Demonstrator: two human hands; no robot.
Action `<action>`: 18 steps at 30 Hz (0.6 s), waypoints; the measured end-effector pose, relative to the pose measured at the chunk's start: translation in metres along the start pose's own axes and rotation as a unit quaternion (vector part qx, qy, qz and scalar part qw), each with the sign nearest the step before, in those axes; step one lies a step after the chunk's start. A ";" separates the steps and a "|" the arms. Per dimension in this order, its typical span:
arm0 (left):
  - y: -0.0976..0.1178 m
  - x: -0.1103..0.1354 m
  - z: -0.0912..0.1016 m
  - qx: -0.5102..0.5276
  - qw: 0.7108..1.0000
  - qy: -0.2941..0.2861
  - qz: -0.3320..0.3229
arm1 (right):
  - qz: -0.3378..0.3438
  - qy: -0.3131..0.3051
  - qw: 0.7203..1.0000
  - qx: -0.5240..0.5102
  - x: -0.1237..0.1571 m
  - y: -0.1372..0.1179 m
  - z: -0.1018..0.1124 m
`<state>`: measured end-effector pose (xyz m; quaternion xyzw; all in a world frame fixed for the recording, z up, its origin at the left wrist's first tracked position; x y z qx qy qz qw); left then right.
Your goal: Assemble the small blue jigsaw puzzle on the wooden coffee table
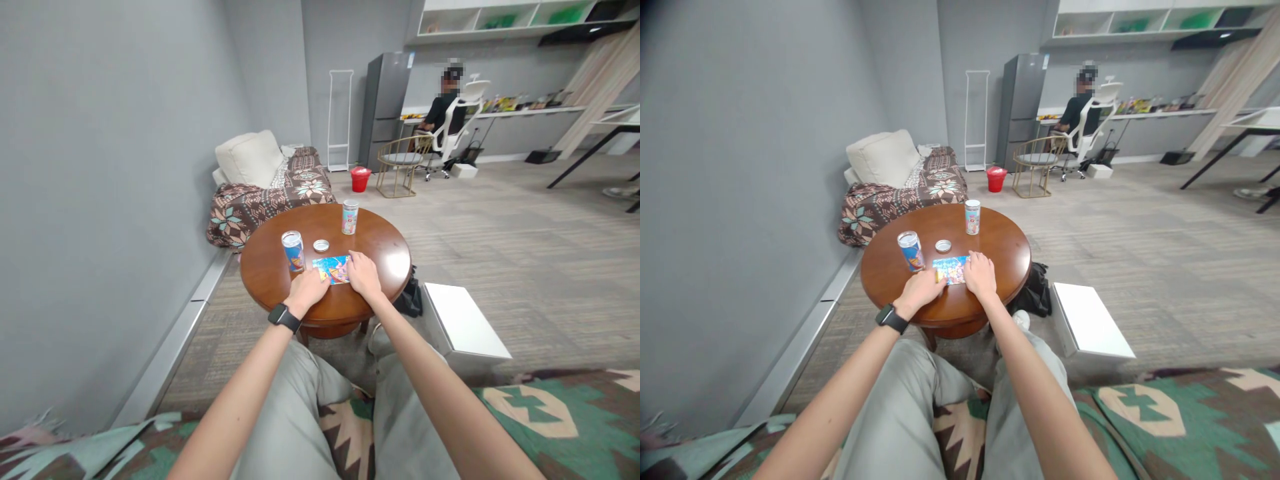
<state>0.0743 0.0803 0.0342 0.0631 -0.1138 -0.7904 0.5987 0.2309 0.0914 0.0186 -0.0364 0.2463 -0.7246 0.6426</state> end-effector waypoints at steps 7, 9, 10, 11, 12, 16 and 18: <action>0.004 -0.007 -0.006 -0.044 0.993 0.080 -0.071 | -0.065 0.023 0.992 -0.108 -0.006 0.026 0.003; 0.008 -0.004 -0.005 -0.039 0.988 0.115 -0.094 | -0.063 0.024 0.991 -0.113 -0.007 0.028 0.002; 0.011 -0.002 -0.003 -0.038 0.984 0.135 -0.106 | -0.057 0.022 0.992 -0.112 -0.007 0.027 0.001; 0.013 -0.001 -0.002 -0.037 0.981 0.152 -0.118 | -0.049 0.018 0.993 -0.107 -0.008 0.025 0.000; 0.015 -0.001 -0.001 -0.035 0.977 0.166 -0.130 | -0.039 0.013 0.994 -0.099 -0.007 0.022 -0.001; 0.019 -0.006 -0.006 -0.001 0.967 0.176 -0.186 | 0.011 -0.015 0.999 -0.034 -0.004 0.008 -0.003; 0.018 -0.010 -0.012 0.016 0.966 0.167 -0.198 | 0.029 -0.023 0.999 0.007 -0.001 0.001 -0.003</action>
Point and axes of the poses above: each hand's wrist, its own x-axis away from the middle knuckle, its own z-axis out of the back of the hand, y = z × x, the point moved 9 cm from there along -x, towards the middle knuckle, and after that the axes turned 5 degrees about x, right-handed, at the moved point
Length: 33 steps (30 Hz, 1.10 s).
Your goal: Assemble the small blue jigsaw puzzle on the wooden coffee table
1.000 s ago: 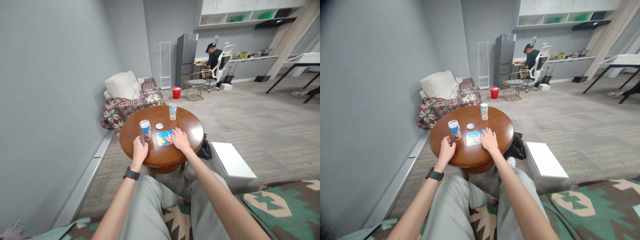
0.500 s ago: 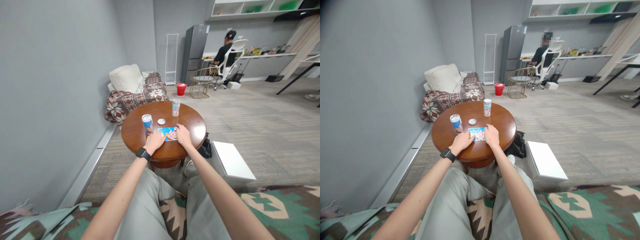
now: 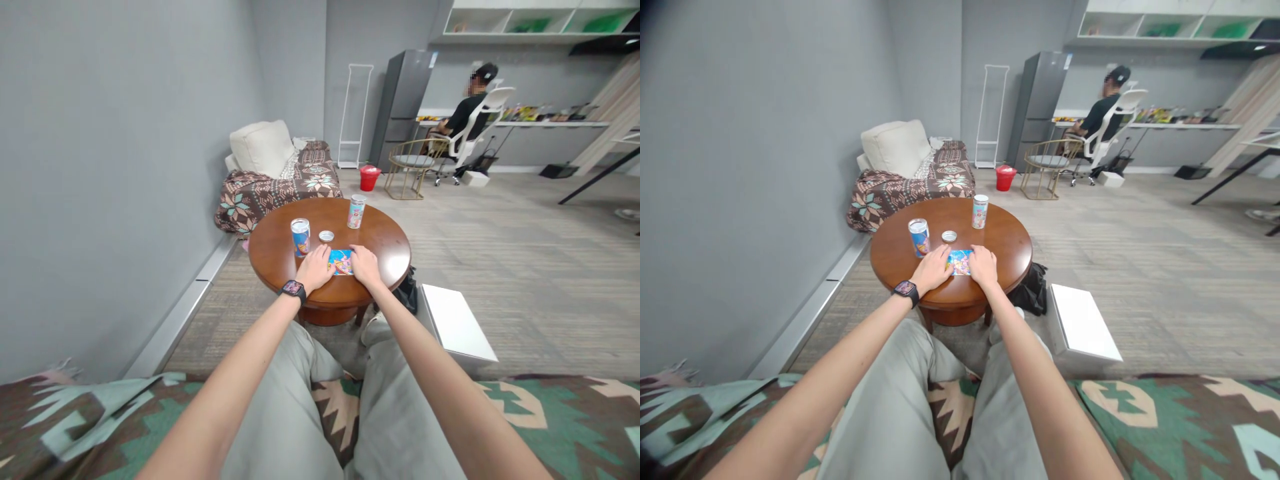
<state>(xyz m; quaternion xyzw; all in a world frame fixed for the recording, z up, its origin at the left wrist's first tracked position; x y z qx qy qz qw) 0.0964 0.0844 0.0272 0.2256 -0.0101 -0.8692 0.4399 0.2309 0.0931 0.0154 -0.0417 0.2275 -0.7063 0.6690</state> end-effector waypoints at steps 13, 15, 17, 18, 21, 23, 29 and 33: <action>-0.016 -0.004 -0.012 0.029 0.999 -0.021 0.007 | 0.128 -0.017 0.987 0.094 0.012 -0.032 -0.005; -0.017 -0.005 -0.012 0.030 0.999 -0.020 0.004 | 0.127 -0.010 0.986 0.103 0.013 -0.033 -0.002; -0.016 -0.004 -0.011 0.027 0.999 -0.017 0.005 | 0.127 -0.006 0.985 0.116 0.014 -0.035 0.000; -0.015 -0.004 -0.010 0.025 1.000 -0.015 0.005 | 0.128 -0.004 0.984 0.123 0.015 -0.036 0.000; -0.009 -0.002 -0.006 0.018 1.000 -0.009 -0.003 | 0.129 -0.001 0.982 0.141 0.016 -0.038 0.002; -0.005 -0.001 -0.001 0.016 1.000 0.000 -0.011 | 0.129 -0.001 0.981 0.148 0.016 -0.039 0.003; -0.005 0.000 0.002 0.036 0.999 0.009 -0.008 | 0.142 -0.013 0.981 0.134 0.014 -0.040 -0.002; -0.011 -0.003 -0.005 0.050 0.999 -0.003 0.006 | 0.152 -0.028 0.981 0.119 0.014 -0.041 -0.006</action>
Point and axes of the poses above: each hand's wrist, its own x-axis away from the middle knuckle, its own z-axis out of the back of the hand, y = z × x, the point moved 9 cm from there along -x, towards the middle knuckle, and after that the axes turned 5 degrees about x, right-handed, at the moved point
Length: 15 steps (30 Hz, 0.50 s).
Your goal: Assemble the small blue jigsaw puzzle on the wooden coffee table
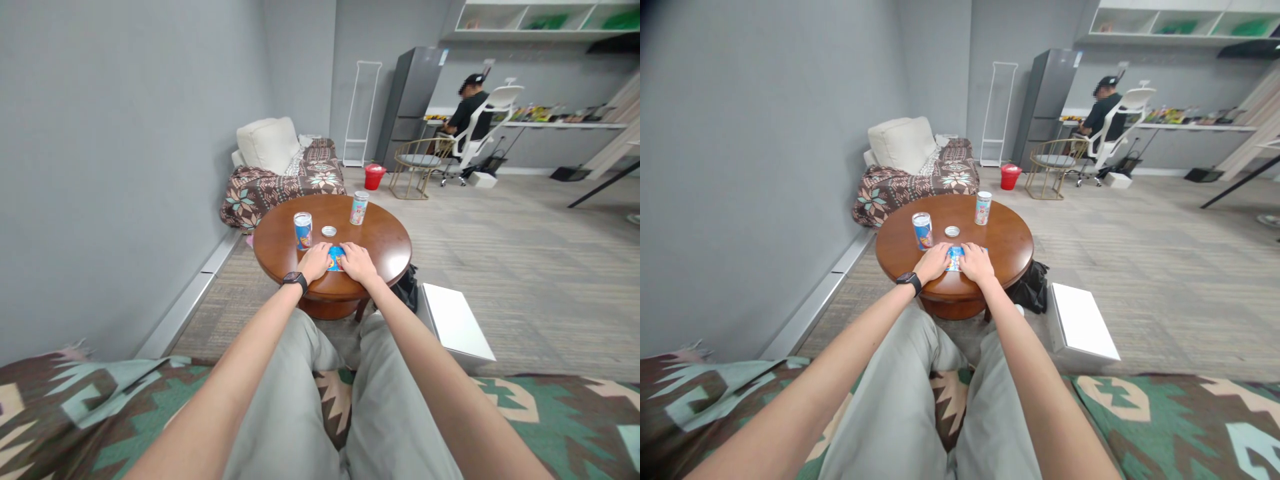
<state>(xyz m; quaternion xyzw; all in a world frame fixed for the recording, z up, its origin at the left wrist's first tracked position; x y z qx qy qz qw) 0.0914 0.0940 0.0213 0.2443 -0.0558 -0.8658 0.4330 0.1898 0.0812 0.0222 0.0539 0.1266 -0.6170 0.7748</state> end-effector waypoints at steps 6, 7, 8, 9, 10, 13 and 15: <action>0.001 0.001 0.005 -0.004 1.000 0.009 0.005 | -0.001 0.002 1.000 0.017 0.002 -0.002 0.004; 0.002 0.001 0.006 -0.006 1.000 0.013 0.006 | -0.001 0.000 1.000 0.022 0.002 -0.002 0.004; 0.003 0.002 0.008 -0.009 1.000 0.016 0.006 | -0.001 -0.002 1.000 0.025 0.002 -0.002 0.004; 0.003 0.002 0.008 -0.013 1.000 0.018 0.006 | 0.000 -0.003 1.000 0.028 0.002 -0.002 0.004; 0.003 0.002 0.009 -0.015 1.000 0.020 0.006 | 0.000 -0.003 1.000 0.030 0.001 -0.001 0.004; 0.004 0.001 0.009 -0.017 1.000 0.024 0.005 | 0.001 0.005 1.000 0.025 0.001 -0.001 0.003; 0.004 0.001 0.009 -0.016 1.000 0.023 0.005 | 0.006 0.012 1.000 0.014 0.000 -0.001 0.003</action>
Point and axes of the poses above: each hand's wrist, its own x-axis away from the middle knuckle, its own z-axis out of the back of the hand, y = z × x, the point moved 9 cm from there along -x, towards the middle knuckle, and after that the axes turned 5 degrees about x, right-handed, at the moved point
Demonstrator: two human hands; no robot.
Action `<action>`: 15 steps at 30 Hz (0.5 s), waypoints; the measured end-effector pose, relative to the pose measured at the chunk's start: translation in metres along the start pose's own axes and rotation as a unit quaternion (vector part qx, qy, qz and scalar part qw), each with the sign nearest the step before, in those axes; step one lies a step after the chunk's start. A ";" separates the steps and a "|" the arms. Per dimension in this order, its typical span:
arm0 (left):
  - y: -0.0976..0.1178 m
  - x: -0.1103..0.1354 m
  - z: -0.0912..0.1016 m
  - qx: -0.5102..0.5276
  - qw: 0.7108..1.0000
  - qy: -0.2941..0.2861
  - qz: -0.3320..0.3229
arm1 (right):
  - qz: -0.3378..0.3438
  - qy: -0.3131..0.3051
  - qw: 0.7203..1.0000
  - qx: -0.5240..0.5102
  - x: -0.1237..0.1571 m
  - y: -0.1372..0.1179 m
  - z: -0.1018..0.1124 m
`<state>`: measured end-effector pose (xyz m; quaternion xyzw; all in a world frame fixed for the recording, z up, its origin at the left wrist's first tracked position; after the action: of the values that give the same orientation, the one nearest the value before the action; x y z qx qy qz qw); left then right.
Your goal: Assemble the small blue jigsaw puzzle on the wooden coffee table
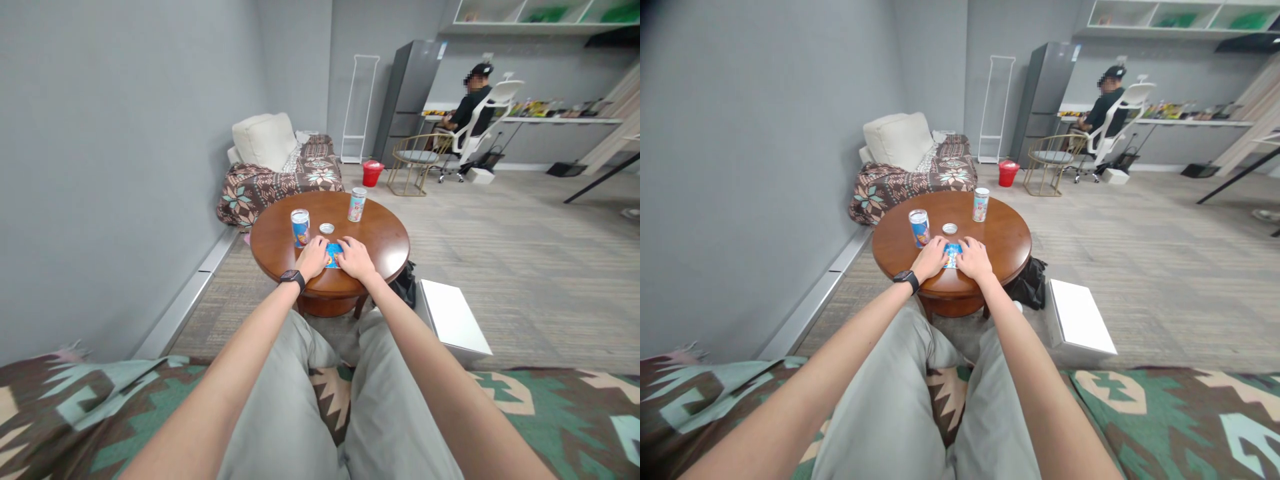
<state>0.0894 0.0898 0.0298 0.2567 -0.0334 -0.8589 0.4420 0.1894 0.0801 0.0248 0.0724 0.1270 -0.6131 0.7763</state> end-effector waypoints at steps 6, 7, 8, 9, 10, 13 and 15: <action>0.000 0.001 0.001 0.002 1.000 -0.001 0.003 | 0.003 -0.001 1.000 -0.016 0.001 -0.001 0.001; 0.000 0.001 0.002 0.003 1.000 0.002 0.003 | 0.001 -0.003 1.000 -0.013 0.001 -0.001 0.001; 0.000 0.001 0.002 0.004 1.000 0.005 0.003 | -0.001 -0.005 1.000 -0.010 0.001 -0.001 0.002; 0.000 0.001 0.003 0.002 1.000 0.008 0.003 | -0.001 -0.006 1.000 -0.009 0.001 -0.001 0.002; 0.000 0.001 0.003 0.000 1.000 0.010 0.003 | -0.002 -0.004 1.000 -0.010 0.001 -0.001 0.003; 0.000 0.001 0.004 -0.014 1.000 0.010 0.002 | -0.002 0.006 1.000 -0.014 0.001 -0.001 0.004; 0.000 0.001 0.003 -0.020 1.000 0.006 -0.001 | -0.002 0.009 1.000 -0.016 0.001 -0.001 0.004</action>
<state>0.0876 0.0887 0.0318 0.2529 -0.0138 -0.8582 0.4464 0.1887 0.0775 0.0284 0.0653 0.1434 -0.6120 0.7750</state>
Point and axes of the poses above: each hand's wrist, its own x-axis away from the middle knuckle, its own z-axis out of the back of the hand, y = z × x, the point moved 9 cm from there along -x, towards the middle knuckle, and after that the axes turned 5 degrees about x, right-handed, at the moved point
